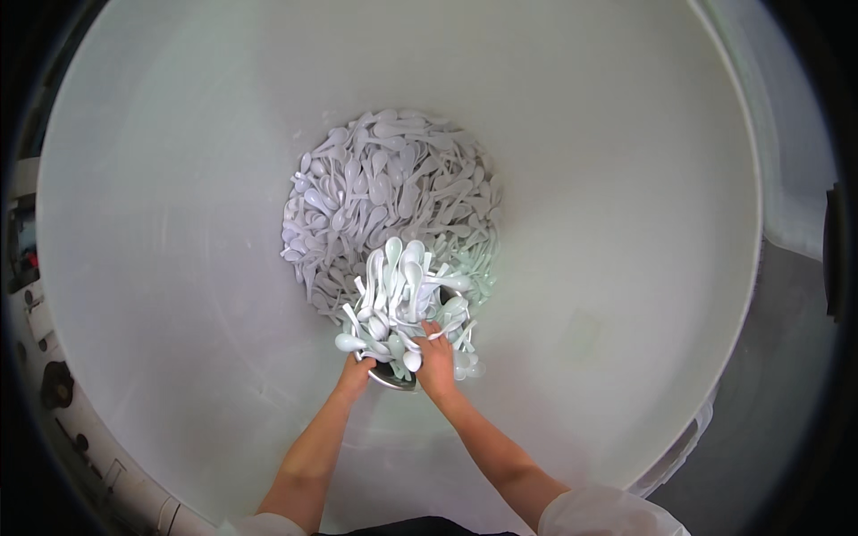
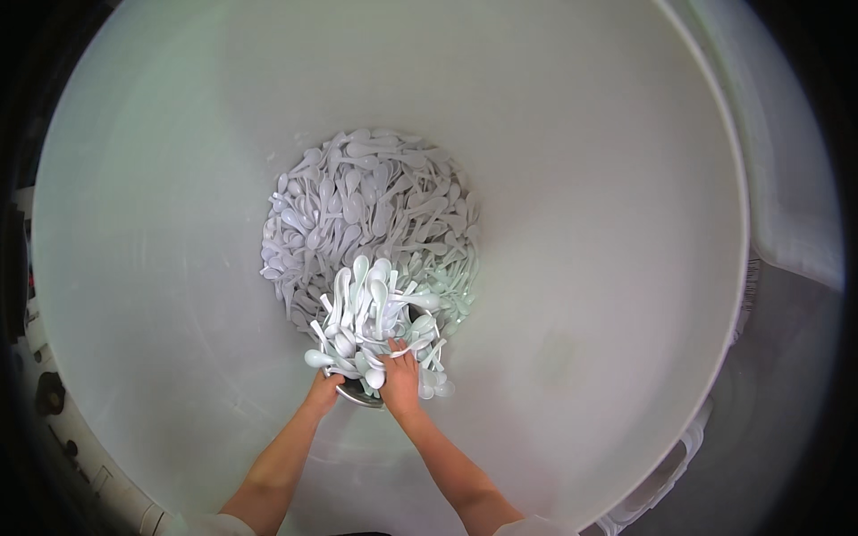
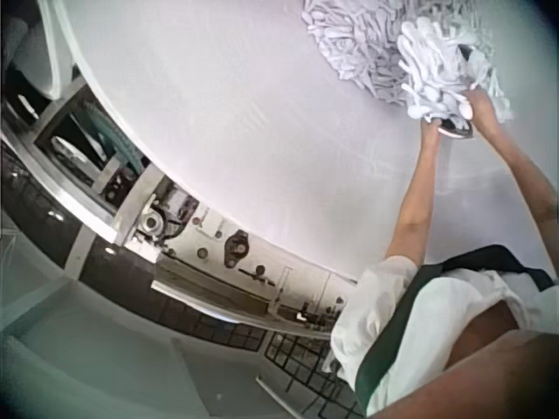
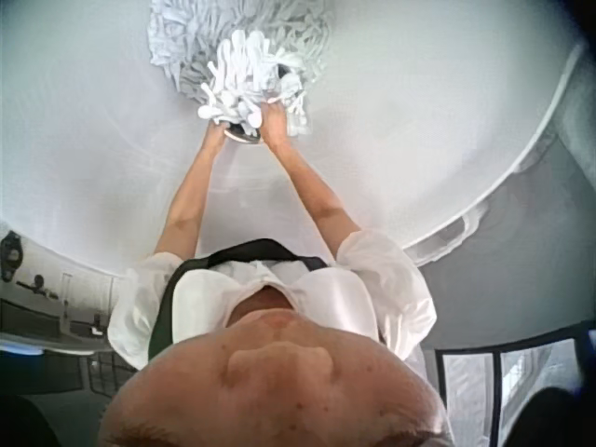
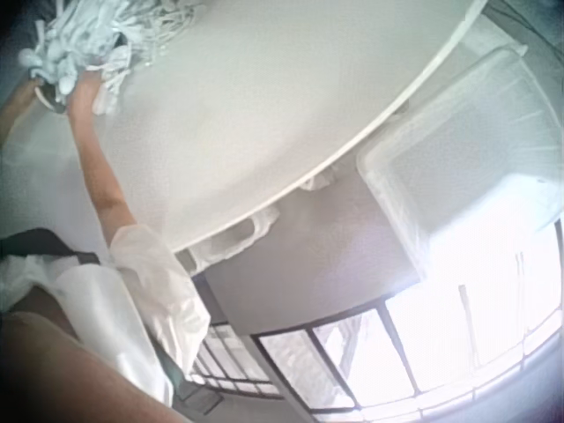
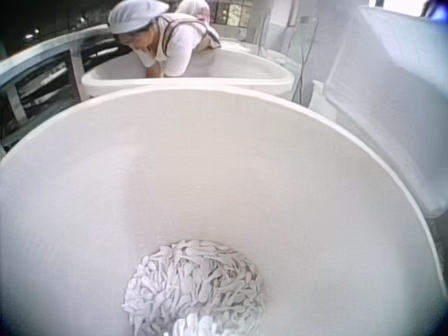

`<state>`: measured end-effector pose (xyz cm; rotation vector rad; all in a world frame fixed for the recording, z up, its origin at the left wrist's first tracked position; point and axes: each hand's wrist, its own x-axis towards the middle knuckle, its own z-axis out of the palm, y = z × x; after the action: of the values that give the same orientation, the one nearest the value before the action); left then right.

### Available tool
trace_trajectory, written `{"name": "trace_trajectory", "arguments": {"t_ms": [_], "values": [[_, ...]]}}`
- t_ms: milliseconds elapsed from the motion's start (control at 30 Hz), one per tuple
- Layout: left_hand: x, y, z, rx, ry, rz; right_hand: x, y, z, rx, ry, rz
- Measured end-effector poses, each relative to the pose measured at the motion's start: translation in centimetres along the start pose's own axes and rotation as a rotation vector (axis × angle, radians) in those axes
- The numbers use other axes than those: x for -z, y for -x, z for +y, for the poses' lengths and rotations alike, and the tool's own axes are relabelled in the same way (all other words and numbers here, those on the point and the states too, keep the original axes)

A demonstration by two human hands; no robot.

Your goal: The person picks up plastic spoons from a large bowl and places one into each ceramic bowl as they move along a conveyor belt, then refills the small bowl from a large bin.

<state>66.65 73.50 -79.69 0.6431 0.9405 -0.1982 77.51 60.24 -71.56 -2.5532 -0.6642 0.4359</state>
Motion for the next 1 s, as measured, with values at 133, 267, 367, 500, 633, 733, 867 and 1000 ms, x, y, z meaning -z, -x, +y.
{"name": "trace_trajectory", "arguments": {"t_ms": [133, 267, 367, 500, 633, 733, 867, 1000], "values": [[-4.0, 3.0, 3.3, -0.265, -0.015, -0.152, 8.8, 1.2, -4.8, 0.133, 0.021, 0.327], [-6.9, 10.6, 9.5, -0.419, -0.122, -0.27, 16.5, 4.1, -12.7, -0.078, 0.058, 0.296], [-9.0, 18.1, 12.2, -0.573, -0.171, -0.268, 21.9, 7.4, -17.9, 0.011, 0.072, 0.406], [-11.7, 24.1, 12.9, -0.656, 0.004, -0.312, 27.2, 10.1, -20.3, 0.135, 0.066, 0.402], [-13.1, 30.2, 14.5, -0.78, 0.172, -0.307, 32.3, 9.9, -22.9, 0.35, 0.216, 0.272], [-13.8, 38.2, 13.8, -0.792, 0.261, -0.203, 36.9, 11.2, -26.0, 0.553, 0.176, 0.093], [-17.9, 43.5, 11.4, -0.847, 0.373, -0.057, 45.3, 10.4, -26.9, 0.796, -0.125, -0.144], [-23.4, 48.9, 7.6, -0.801, 0.517, 0.121, 53.4, 9.4, -28.0, 1.047, -0.246, -0.678]]}}
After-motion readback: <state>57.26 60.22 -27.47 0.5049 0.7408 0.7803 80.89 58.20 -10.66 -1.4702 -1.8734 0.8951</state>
